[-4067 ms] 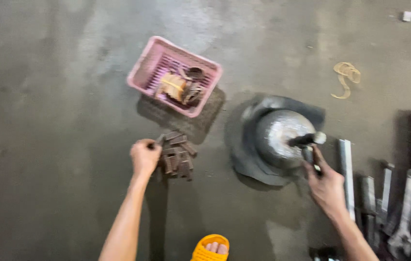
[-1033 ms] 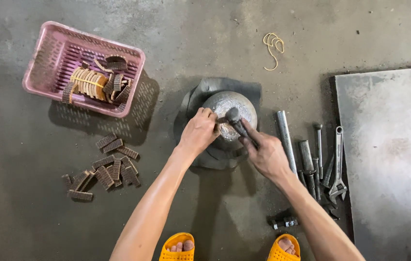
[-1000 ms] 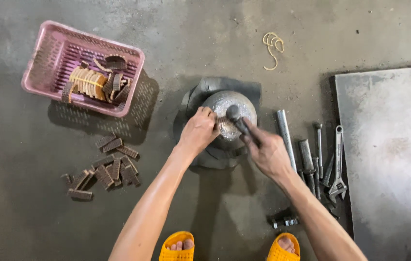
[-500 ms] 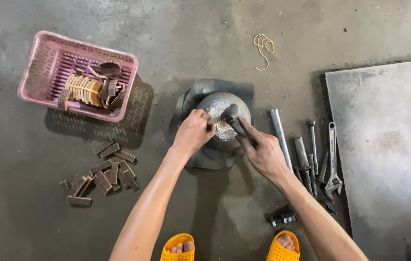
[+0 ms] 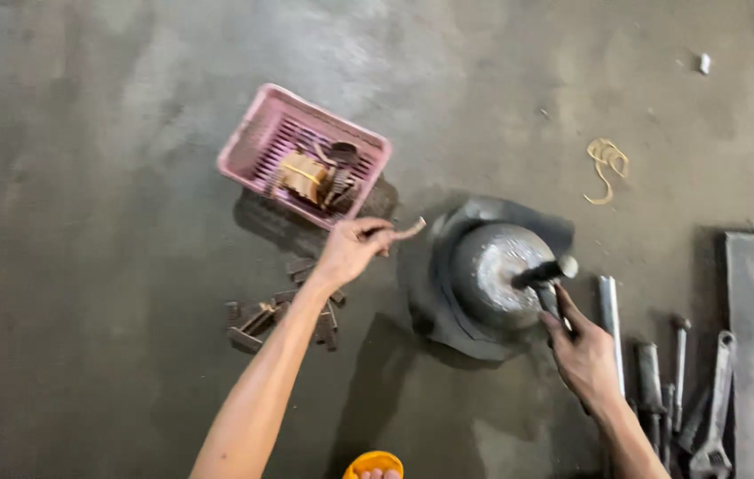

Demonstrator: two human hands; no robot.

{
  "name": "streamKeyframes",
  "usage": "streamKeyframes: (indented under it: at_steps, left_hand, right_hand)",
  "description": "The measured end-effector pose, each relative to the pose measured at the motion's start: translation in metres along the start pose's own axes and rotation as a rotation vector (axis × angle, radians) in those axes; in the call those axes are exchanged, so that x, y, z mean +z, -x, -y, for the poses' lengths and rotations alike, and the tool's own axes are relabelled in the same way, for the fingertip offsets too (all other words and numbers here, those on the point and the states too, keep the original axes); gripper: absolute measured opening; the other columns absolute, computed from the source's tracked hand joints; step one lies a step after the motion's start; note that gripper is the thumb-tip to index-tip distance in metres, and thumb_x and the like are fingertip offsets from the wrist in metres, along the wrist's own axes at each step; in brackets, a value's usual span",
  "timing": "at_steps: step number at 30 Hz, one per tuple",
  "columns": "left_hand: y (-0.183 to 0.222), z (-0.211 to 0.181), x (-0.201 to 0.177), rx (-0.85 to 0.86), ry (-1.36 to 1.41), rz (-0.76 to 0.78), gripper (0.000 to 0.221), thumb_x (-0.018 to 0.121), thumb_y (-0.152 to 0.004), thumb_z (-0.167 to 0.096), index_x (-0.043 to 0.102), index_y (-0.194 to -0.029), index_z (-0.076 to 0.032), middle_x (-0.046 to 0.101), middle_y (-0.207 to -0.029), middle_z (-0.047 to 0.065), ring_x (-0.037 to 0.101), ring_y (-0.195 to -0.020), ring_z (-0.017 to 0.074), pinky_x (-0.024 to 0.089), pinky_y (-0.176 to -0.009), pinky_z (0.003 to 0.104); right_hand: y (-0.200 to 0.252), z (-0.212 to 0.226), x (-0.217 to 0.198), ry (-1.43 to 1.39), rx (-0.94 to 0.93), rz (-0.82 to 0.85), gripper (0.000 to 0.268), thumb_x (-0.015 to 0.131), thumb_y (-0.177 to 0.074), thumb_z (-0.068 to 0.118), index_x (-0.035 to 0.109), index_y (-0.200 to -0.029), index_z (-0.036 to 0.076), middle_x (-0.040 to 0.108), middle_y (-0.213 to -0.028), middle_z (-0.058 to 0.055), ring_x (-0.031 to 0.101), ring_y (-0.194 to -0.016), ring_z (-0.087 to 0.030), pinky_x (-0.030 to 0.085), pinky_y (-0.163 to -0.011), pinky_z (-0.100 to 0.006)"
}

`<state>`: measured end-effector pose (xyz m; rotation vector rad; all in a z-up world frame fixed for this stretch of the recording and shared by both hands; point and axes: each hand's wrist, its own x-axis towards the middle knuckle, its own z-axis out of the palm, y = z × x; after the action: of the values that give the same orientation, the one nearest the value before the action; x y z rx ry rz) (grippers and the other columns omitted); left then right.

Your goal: Hammering small metal plates onto a circular metal hub on the floor

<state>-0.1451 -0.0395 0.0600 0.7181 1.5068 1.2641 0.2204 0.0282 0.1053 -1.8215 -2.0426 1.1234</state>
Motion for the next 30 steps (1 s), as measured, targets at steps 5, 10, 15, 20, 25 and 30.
streamKeyframes:
  at_steps: [5,10,15,20,25,30]
  left_hand:
    - [0.011,-0.063,-0.068,-0.200,-0.479,-0.287,0.033,0.068,-0.096,-0.029,0.068,-0.121,-0.008,0.073,-0.124,0.014,0.075,-0.105,0.0257,0.066,-0.088,0.038]
    - [0.051,0.020,-0.166,-0.020,-0.631,-0.534,0.048,0.074,-0.092,-0.027,0.068,-0.127,0.006,0.077,-0.099,0.014,0.071,-0.079,0.0187,0.057,-0.068,0.028]
    - [0.092,0.074,-0.186,-0.092,-0.746,-0.580,0.034,0.078,-0.086,-0.014,0.074,-0.115,0.004,0.078,-0.104,0.016,0.074,-0.084,0.0243,0.059,-0.078,0.033]
    - [0.095,0.069,-0.160,-0.164,-0.796,-0.397,0.037,0.080,-0.087,-0.016,0.072,-0.118,0.004,0.071,-0.112,0.014,0.073,-0.093,0.0274,0.062,-0.085,0.038]
    - [0.066,0.090,-0.144,-0.043,-1.012,-0.268,0.039,0.072,-0.089,-0.018,0.069,-0.126,-0.007,0.064,-0.123,0.011,0.060,-0.113,0.0319,0.050,-0.100,0.046]
    - [0.058,0.096,-0.136,0.035,-1.107,-0.247,0.018,0.070,-0.086,-0.007,0.075,-0.103,-0.007,0.065,-0.109,0.015,0.061,-0.097,0.0362,0.053,-0.088,0.049]
  right_hand:
    - [0.007,0.006,0.002,0.072,0.067,-0.001,0.057,0.070,-0.094,0.020,0.059,-0.150,0.019,0.063,-0.062,-0.019,0.050,-0.051,-0.023,0.043,-0.048,-0.037]
    - [0.003,-0.004,0.006,0.134,0.012,0.009,0.063,0.069,-0.095,0.019,0.054,-0.156,0.017,0.071,-0.072,-0.025,0.054,-0.050,-0.027,0.045,-0.046,-0.039]
    - [0.007,0.004,0.006,0.110,0.086,0.043,0.062,0.065,-0.099,0.020,0.051,-0.159,0.017,0.076,-0.092,-0.027,0.062,-0.063,-0.029,0.049,-0.054,-0.041]
    - [0.001,-0.010,0.011,0.157,0.039,0.031,0.065,0.067,-0.098,0.019,0.049,-0.161,0.021,0.072,-0.070,-0.024,0.047,-0.043,-0.022,0.038,-0.035,-0.034]
    - [0.014,0.023,0.005,0.071,0.087,0.027,0.060,0.064,-0.100,0.016,0.052,-0.158,0.014,0.073,-0.090,-0.026,0.058,-0.063,-0.028,0.047,-0.055,-0.039]
    - [0.006,0.006,0.009,0.059,0.102,0.013,0.058,0.065,-0.098,0.018,0.055,-0.155,0.014,0.061,-0.066,-0.020,0.048,-0.054,-0.025,0.040,-0.049,-0.038]
